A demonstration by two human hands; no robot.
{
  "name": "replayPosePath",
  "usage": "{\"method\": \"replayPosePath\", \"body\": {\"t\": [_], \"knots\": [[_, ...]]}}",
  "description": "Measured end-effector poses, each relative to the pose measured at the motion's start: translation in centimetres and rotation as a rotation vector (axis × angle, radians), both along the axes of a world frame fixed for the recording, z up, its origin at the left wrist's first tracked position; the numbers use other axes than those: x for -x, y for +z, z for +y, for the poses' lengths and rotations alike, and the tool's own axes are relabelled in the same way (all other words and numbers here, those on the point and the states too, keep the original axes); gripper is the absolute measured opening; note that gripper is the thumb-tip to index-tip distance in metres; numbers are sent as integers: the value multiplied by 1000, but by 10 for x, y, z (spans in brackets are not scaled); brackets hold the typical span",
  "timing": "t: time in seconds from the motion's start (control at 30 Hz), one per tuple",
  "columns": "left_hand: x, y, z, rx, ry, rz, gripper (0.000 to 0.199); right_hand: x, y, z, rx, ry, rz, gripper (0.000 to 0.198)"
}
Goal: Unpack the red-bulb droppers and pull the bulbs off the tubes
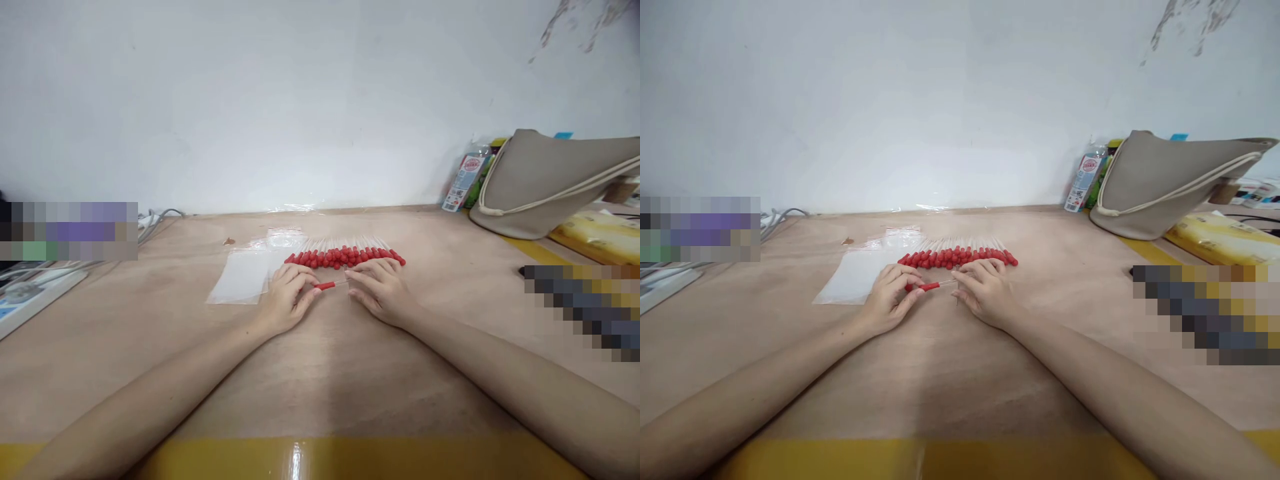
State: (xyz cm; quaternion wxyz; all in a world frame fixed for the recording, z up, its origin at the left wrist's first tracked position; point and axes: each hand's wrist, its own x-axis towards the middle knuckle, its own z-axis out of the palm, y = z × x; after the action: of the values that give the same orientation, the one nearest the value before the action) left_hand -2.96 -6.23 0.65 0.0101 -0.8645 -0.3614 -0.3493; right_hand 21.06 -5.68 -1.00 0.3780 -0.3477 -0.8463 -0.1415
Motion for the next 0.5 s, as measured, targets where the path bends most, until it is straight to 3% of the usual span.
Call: {"method": "replayPosePath", "body": {"t": [0.17,0.33,0.5], "knots": [[-1,2,-1,19,-47,18,15,0,-3,2,46,32,-55,21],[-6,3,-2,-18,-120,113,34,4,-3,0,56,92,-96,21],[-13,-1,0,-101,-138,154,17,10,-3,-3,76,150,-100,24]]}}
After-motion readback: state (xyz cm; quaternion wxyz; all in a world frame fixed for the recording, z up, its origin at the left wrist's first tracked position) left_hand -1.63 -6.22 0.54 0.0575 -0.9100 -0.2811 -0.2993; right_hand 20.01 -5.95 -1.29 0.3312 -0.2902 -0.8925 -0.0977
